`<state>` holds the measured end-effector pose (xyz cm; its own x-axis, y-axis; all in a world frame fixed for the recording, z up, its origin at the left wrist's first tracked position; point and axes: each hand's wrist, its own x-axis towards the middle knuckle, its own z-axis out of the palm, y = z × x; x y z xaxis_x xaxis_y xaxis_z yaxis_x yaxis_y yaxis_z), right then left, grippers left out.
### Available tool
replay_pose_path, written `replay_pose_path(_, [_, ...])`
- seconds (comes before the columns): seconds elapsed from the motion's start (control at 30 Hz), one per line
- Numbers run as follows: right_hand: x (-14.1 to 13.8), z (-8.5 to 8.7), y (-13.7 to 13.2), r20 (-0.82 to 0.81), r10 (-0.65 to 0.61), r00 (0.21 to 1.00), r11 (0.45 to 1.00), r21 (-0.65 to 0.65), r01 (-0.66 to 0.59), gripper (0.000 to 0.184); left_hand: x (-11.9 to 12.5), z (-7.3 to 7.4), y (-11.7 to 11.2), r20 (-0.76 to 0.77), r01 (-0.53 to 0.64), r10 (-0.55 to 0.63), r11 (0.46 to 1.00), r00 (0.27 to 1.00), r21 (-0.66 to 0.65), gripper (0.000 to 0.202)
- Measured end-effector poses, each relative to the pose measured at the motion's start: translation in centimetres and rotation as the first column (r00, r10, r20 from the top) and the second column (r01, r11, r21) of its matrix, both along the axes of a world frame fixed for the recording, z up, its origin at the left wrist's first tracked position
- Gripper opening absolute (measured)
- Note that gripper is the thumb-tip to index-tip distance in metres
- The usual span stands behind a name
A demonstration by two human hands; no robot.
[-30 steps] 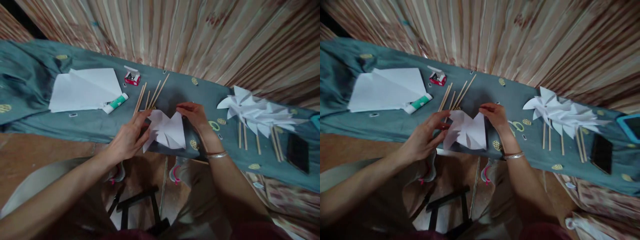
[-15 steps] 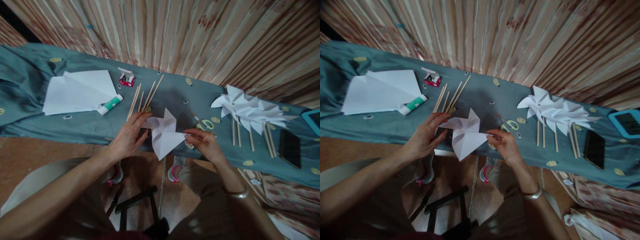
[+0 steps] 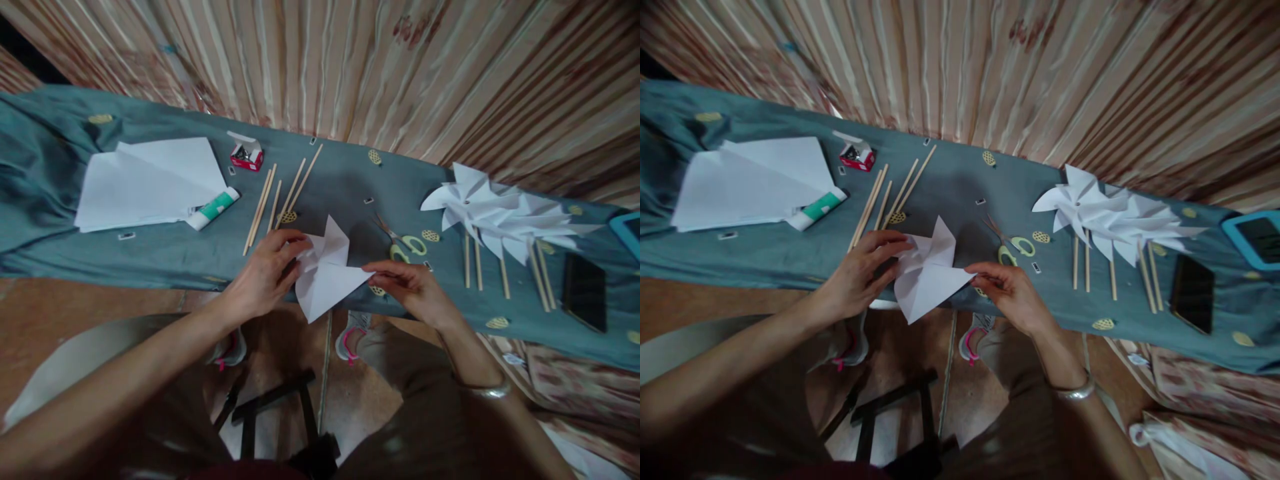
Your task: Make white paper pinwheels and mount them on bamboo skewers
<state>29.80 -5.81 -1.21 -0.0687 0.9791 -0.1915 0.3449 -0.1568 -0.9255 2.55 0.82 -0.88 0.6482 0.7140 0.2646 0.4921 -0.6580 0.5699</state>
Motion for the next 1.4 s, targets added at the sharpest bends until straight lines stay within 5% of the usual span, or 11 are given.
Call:
replay_pose_path(0.3, [-0.9,0.2,0.6,-0.077,-0.039,0.996,0.999,-0.017,0.038,0.031,-0.3,-0.2,-0.2,0.029,-0.012,0.013,1.0,0.999,-0.022,0.029])
replay_pose_path(0.5, [-1.7,0.2,1.0,-0.07,-0.024,0.997,1.0,-0.021,0.022,0.023,-0.4,-0.3,-0.4,0.033,0.019,-0.018,1.0,0.999,-0.017,0.029])
replay_pose_path(0.8, [0.3,-0.5,1.4,0.226,-0.037,0.973,0.992,0.126,0.009,0.032,-0.4,-0.2,-0.5,0.028,0.008,-0.008,1.0,1.0,-0.023,0.028])
replay_pose_path(0.9, [-0.5,0.8,0.9,0.464,-0.151,0.873,0.935,0.354,-0.026,0.028,-0.4,-0.3,-0.4,0.04,0.001,0.0,1.0,0.999,-0.021,0.027])
replay_pose_path(0.97, [-1.8,1.6,0.1,0.525,-0.114,0.843,0.875,0.456,-0.165,0.024,-0.4,-0.3,-0.4,0.041,-0.001,0.002,1.0,0.999,-0.02,0.028])
replay_pose_path(1.17, [-5.2,0.2,-2.4,0.682,0.133,0.719,0.729,0.425,-0.537,0.035,-0.4,-0.3,-0.3,0.024,0.001,-0.001,1.0,1.0,-0.007,0.028])
replay_pose_path(1.4, [-6.0,-2.1,-2.7,0.706,0.098,0.702,0.687,0.463,-0.561,0.021,-0.2,-0.1,-0.2,0.029,0.006,-0.005,1.0,1.0,-0.016,0.027])
